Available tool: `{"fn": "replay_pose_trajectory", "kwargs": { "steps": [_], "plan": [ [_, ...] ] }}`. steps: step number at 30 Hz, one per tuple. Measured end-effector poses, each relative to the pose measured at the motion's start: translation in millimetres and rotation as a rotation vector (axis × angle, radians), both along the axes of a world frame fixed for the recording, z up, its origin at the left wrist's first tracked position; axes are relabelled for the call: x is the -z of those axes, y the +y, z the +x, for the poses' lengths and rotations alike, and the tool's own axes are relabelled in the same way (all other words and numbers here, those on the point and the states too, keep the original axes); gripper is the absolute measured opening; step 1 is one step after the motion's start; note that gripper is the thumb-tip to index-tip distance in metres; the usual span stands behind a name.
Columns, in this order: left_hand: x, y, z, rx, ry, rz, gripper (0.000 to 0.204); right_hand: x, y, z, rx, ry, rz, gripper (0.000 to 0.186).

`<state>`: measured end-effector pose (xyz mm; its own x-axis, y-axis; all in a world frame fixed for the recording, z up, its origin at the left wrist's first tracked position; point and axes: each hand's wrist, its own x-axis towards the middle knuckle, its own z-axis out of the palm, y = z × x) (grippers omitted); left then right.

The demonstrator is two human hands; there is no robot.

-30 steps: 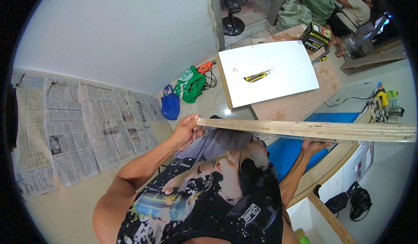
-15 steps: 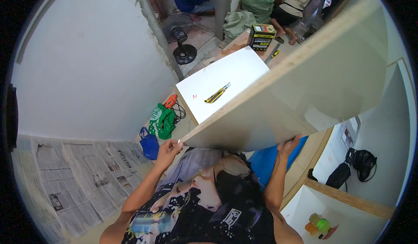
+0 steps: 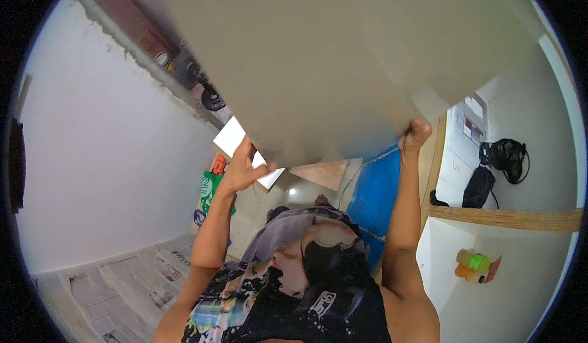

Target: The person uses a utility knife to score and snap a white board into smaller pieces. They then use a metal ruler to scrape and smooth the edges of the cut board. The person handles the board pieces, flipping them and placing them on the workbench.

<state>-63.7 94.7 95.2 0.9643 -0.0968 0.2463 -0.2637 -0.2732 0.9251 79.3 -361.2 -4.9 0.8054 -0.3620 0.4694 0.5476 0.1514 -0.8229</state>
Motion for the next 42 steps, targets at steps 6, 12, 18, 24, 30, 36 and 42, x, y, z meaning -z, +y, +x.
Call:
{"fn": "replay_pose_trajectory", "kwargs": {
  "steps": [6, 12, 18, 24, 30, 36, 42],
  "plan": [
    [83, -39, 7, -0.144, 0.315, -0.217, 0.032, -33, 60, 19, 0.072, 0.193, 0.395, 0.081],
    [163, -101, 10, -0.262, 0.737, -0.069, 0.021, 66, 10, 65, 0.068, 0.316, 0.332, 0.076],
    [246, -120, 38, -0.223, 0.360, -0.151, 0.023, 204, -48, 99, 0.106, 0.239, 0.085, 0.043],
    [226, -143, 78, -0.203, 0.329, -0.194, 0.021, 180, -65, 108, -0.058, 0.492, 0.502, 0.057],
    [226, -122, 95, -0.172, 0.346, -0.095, 0.018, 58, -47, 121, -0.128, 0.459, 0.406, 0.099],
    [200, -125, 104, -0.085, 0.474, 0.084, 0.014, -7, -39, 110, 0.138, 0.359, 0.203, 0.094],
    [215, -114, 105, 0.015, 0.300, -0.056, 0.037, -167, 51, 74, 0.764, -0.492, -0.602, 0.076]
  ]
}}
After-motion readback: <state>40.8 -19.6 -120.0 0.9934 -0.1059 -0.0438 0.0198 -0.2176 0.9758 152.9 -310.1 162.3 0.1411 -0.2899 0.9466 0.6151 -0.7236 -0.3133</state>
